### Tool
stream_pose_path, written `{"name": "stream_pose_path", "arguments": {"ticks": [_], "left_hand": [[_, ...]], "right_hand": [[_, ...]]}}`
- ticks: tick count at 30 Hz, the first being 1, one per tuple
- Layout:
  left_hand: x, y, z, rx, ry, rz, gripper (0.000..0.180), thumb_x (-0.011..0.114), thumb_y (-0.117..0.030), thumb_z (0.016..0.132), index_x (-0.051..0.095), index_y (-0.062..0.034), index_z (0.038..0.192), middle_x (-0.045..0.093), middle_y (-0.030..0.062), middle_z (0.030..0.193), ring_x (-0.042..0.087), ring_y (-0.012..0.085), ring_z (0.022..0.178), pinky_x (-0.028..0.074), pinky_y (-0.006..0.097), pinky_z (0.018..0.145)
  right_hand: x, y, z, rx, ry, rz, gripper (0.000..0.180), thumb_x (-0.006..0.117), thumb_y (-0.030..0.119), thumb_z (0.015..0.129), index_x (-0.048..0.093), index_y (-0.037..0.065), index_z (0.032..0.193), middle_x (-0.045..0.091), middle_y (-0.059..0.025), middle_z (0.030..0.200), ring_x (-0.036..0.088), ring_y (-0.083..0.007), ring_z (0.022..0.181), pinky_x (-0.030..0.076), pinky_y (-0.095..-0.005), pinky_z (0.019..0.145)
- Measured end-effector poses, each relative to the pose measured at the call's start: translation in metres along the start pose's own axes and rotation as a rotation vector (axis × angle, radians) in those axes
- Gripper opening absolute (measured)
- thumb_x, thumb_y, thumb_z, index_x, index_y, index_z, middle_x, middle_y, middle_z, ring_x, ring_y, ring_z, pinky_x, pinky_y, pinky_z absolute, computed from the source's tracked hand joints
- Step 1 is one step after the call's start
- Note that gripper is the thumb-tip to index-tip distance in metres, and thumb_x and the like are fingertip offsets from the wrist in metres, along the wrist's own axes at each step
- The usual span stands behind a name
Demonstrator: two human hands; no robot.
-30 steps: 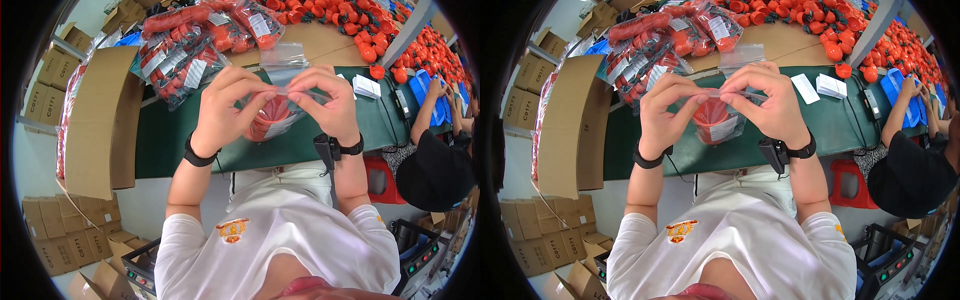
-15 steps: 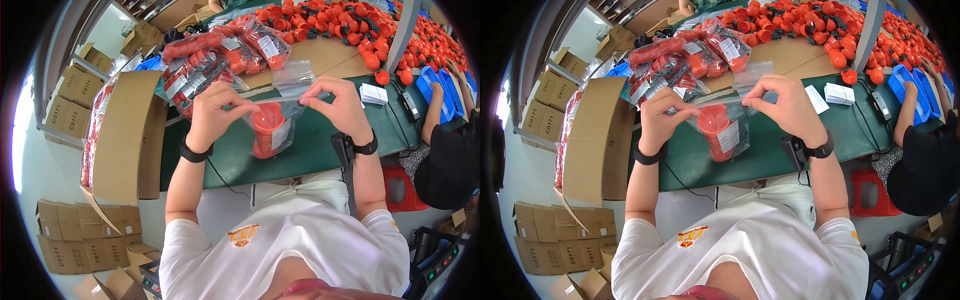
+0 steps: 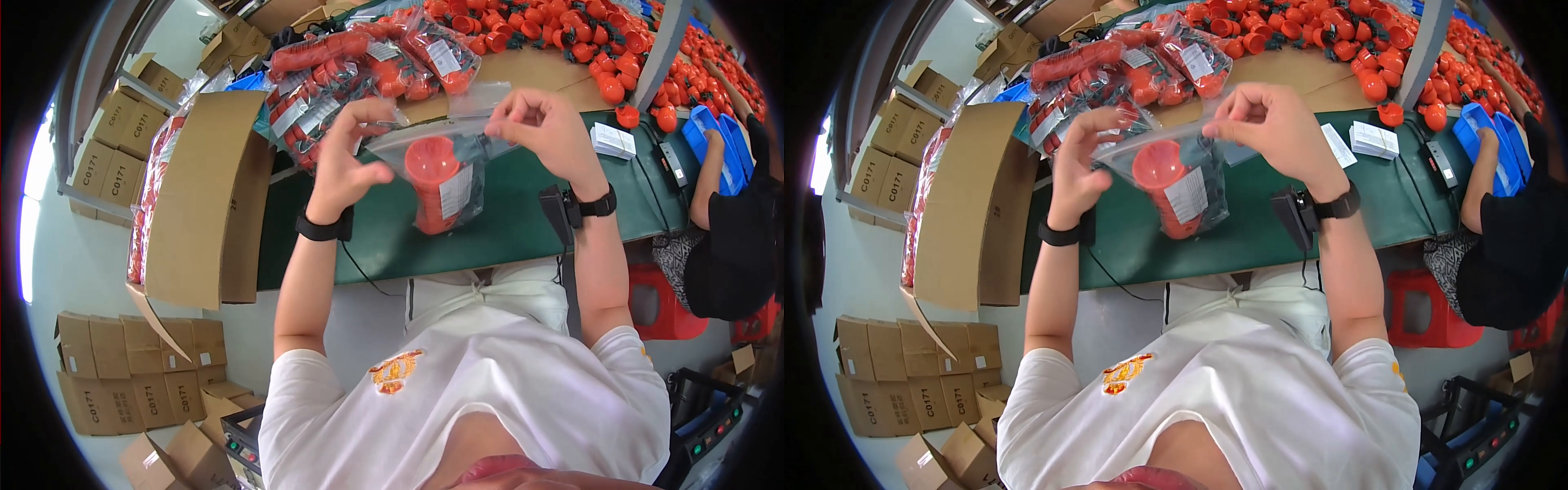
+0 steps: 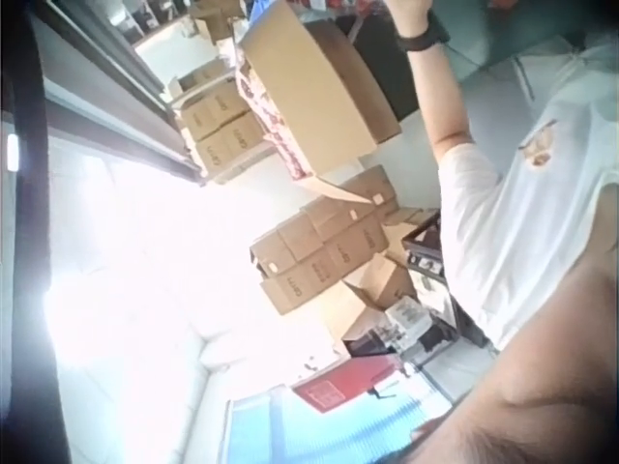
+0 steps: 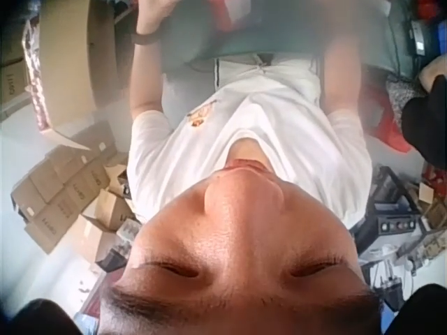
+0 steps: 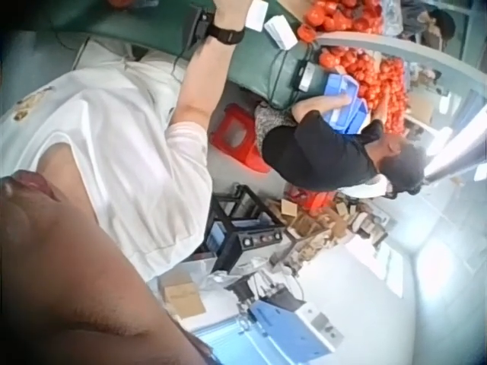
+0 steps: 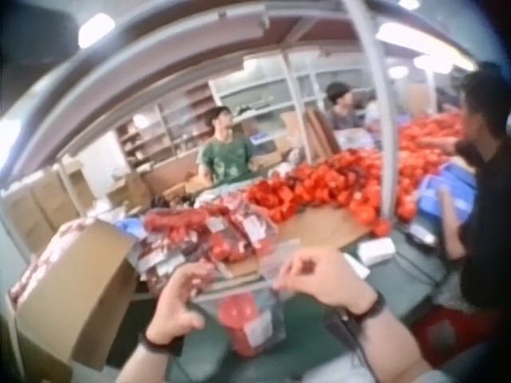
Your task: The person opens a plastic bag and places a stack of red plastic cups inside. They then insert a paper slip into the bag, seal it by hand, and set it aside.
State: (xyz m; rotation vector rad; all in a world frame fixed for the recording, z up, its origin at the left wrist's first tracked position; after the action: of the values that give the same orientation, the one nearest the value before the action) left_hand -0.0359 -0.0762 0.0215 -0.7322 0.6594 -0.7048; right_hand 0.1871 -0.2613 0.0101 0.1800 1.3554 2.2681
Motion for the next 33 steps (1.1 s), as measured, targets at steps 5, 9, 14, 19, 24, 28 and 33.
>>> {"name": "stream_pose_path", "arguments": {"ticks": [5,9,14,19,24,28,33], "left_hand": [[0.042,0.047,-0.057,-0.311,0.146,-0.181,0.122,0.096,-0.031,0.063,0.019,-0.0048,0.154,0.038,0.0132,0.151,0.04,0.0239,0.139,0.033,0.044,0.115],[0.062,0.055,-0.059,-0.55,-0.091,-0.342,0.084,0.084,-0.006,0.077,0.034,-0.0024,0.144,0.056,0.011,0.133,0.057,0.0201,0.121,0.047,0.037,0.103],[0.057,0.069,-0.068,-0.562,-0.192,-0.496,0.069,0.077,-0.003,0.083,0.039,-0.0012,0.14,0.059,0.0103,0.127,0.061,0.0184,0.113,0.05,0.036,0.098],[0.058,0.071,-0.067,-0.595,-0.181,-0.502,0.069,0.078,-0.004,0.081,0.04,-0.0006,0.139,0.061,0.0095,0.125,0.062,0.0184,0.111,0.051,0.036,0.098],[0.064,0.064,-0.067,-0.569,-0.169,-0.467,0.068,0.079,-0.005,0.081,0.042,-0.0006,0.138,0.062,0.0091,0.122,0.063,0.0181,0.111,0.051,0.035,0.097],[0.066,0.058,-0.065,-0.614,-0.256,-0.553,0.064,0.078,-0.006,0.082,0.043,-0.0006,0.136,0.063,0.0088,0.119,0.063,0.0168,0.109,0.052,0.034,0.095],[0.068,0.048,-0.067,-0.715,-0.244,-0.546,0.057,0.075,-0.006,0.086,0.045,0.0003,0.134,0.064,0.0095,0.118,0.064,0.0162,0.106,0.054,0.034,0.093]], "right_hand": [[0.014,-0.006,0.016,0.171,0.008,0.033,0.03,0.08,0.021,0.085,0.058,0.003,0.076,0.067,-0.0019,0.078,0.058,-0.0047,0.067,0.045,-0.0202,0.057],[0.021,-0.029,0.027,0.127,0.029,0.114,0.025,0.073,0.025,0.092,0.062,0.004,0.085,0.07,-0.0036,0.085,0.062,-0.0068,0.075,0.049,-0.0229,0.066],[0.042,-0.062,0.017,0.235,-0.059,0.334,0.029,0.068,0.03,0.096,0.064,0.003,0.106,0.07,-0.004,0.088,0.063,-0.0097,0.079,0.05,-0.0243,0.074],[0.069,-0.075,-0.002,0.302,-0.038,0.13,0.037,0.068,0.034,0.096,0.06,0.0,0.111,0.066,-0.0032,0.083,0.058,-0.007,0.076,0.046,-0.0233,0.068],[0.071,-0.081,0.004,0.282,-0.034,0.107,0.04,0.073,0.033,0.093,0.06,-0.003,0.106,0.064,-0.0023,0.078,0.055,-0.0051,0.072,0.045,-0.0232,0.063],[0.073,-0.078,0.006,0.255,-0.061,0.198,0.034,0.073,0.029,0.092,0.062,-0.003,0.097,0.064,-0.0011,0.077,0.054,-0.0045,0.068,0.043,-0.0221,0.06],[0.067,-0.067,0.004,0.3,-0.055,0.262,0.031,0.072,0.028,0.093,0.063,-0.002,0.092,0.063,0.0001,0.076,0.052,-0.0041,0.066,0.041,-0.0224,0.058]]}}
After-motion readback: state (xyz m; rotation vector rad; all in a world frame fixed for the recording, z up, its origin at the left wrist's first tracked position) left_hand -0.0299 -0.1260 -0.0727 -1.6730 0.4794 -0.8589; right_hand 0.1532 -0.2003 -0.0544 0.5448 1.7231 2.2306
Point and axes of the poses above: each hand's wrist, its own z-axis towards the middle knuckle, its own x-axis out of the palm, y = z × x, the point moved 1 cm from there along z, towards the middle knuckle
